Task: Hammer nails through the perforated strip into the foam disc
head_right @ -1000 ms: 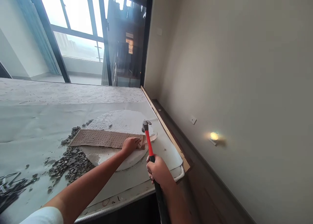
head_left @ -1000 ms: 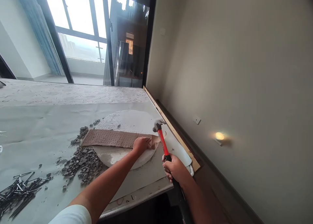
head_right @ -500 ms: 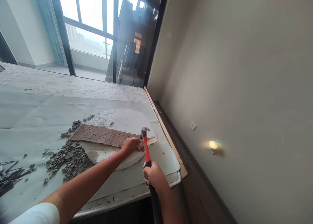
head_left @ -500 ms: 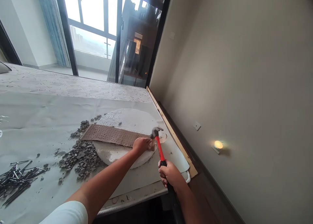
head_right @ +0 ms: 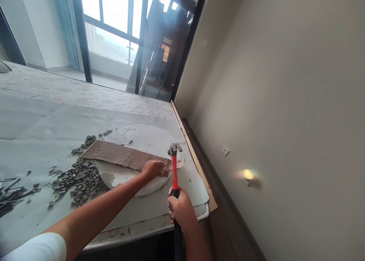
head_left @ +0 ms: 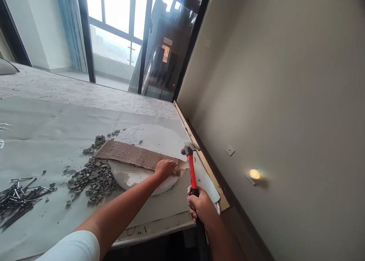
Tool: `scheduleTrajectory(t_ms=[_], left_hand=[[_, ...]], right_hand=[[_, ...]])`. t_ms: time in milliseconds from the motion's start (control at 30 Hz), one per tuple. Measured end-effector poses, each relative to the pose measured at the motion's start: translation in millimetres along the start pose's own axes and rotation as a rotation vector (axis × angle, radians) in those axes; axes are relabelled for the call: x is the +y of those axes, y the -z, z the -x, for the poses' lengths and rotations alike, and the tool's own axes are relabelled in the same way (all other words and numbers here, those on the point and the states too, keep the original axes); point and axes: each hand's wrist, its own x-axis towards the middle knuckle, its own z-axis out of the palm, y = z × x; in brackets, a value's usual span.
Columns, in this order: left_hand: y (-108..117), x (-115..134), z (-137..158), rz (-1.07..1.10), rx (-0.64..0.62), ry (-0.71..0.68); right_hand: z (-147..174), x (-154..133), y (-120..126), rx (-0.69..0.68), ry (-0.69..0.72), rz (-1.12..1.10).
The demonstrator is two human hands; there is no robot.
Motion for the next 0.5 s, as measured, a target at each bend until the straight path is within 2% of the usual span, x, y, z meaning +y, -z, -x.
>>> scheduleTrajectory(t_ms=[133, 300, 433, 500], left_hand=[[0.9, 0.8, 0.3, -0.005, -0.006, 0.016], [-0.8, -0.5, 1.0, -0.051, 0.000, -0.025], [-1.5, -1.0, 1.0, -0.042, 0.017, -0.011], [-1.2, -0.8, 1.1, -0.032, 0.009, -0.013]], right_hand=[[-1.4, 1.4, -1.0, -0.057, -0.088, 0.062], [0.3, 1.5, -2.4, -0.033, -0.004, 0.018], [1.5, 1.4, -1.4, -0.073, -0.089, 0.037], [2.5, 1.5, -0.3, -0.073, -0.076, 0.024]])
